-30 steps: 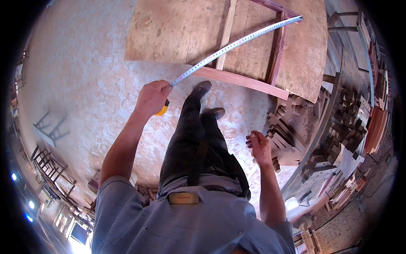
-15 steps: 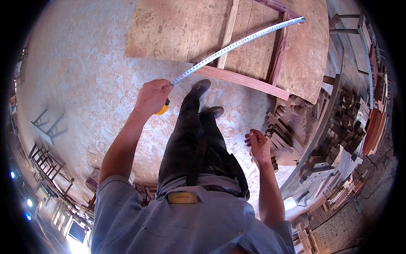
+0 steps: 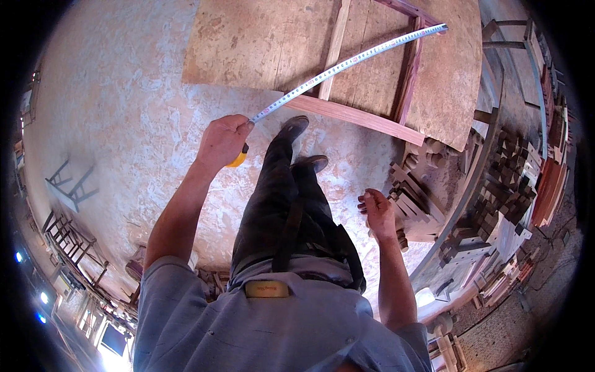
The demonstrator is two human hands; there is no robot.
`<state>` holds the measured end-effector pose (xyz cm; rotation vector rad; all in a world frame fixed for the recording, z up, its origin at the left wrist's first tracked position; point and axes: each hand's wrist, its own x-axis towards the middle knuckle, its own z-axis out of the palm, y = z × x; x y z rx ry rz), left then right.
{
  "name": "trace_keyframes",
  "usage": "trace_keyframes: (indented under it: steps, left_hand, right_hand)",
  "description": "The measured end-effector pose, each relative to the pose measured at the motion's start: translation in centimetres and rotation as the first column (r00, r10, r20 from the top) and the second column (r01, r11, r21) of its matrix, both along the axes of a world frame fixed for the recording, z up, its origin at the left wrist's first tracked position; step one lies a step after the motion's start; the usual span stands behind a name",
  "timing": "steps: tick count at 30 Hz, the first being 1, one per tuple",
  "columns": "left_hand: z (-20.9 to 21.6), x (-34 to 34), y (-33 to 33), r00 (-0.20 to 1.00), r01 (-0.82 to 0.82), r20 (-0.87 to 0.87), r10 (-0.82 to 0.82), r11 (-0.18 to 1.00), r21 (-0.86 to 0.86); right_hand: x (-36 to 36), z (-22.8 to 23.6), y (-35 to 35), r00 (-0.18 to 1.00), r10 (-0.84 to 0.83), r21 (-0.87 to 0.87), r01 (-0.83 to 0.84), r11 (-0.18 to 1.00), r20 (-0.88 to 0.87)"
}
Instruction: The person measures a wooden frame with a tape measure, then uses a hammer to drive nails into the frame to attach smaller wooden pieces. The person repeatedly measures and hammers nails into different sections of the frame.
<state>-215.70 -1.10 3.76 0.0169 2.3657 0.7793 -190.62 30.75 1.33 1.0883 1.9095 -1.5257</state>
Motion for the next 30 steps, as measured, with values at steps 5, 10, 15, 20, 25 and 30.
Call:
trace_keyframes:
  steps: [5, 10, 15, 20, 25, 30]
  left_hand:
    - [-0.7, 0.2, -0.6, 0.999, 0.029, -0.035, -0.029, 1.0, 0.0]
    - [-0.6, 0.1, -0.5, 0.99, 0.108, -0.084, -0.114, 0.992, -0.066]
    - [1.6, 2.3, 2.8, 0.978, 0.072, 0.177, -0.111, 0.974, 0.214]
    - [2.5, 7.0, 9.5, 0.92, -0.035, 0.358, -0.158, 0.878, 0.478]
    - [4.6, 4.6, 13.7, 0.876, 0.341, 0.117, -0.469, 0.772, 0.537]
    - [0.6, -9.8, 14.4, 0.998, 0.062, -0.038, -0.051, 0.918, 0.391]
  right_hand:
    - [0.1, -0.1, -0.2, 1.0, -0.002, -0.013, 0.002, 1.0, -0.01]
    - [-0.3, 0.4, -0.6, 0.998, -0.053, -0.06, 0.054, 0.997, 0.022]
    - [-4.6, 3.7, -4.6, 0.964, -0.209, -0.281, 0.159, 0.947, -0.161]
    - [-9.4, 6.9, -7.3, 0.853, -0.075, -0.14, 0.002, 0.99, -0.517]
    - [-9.4, 6.9, -6.5, 0.723, -0.618, -0.461, 0.454, 0.762, -0.31]
    - [-7.2, 7.8, -3.5, 0.668, -0.669, -0.477, 0.494, 0.727, -0.326]
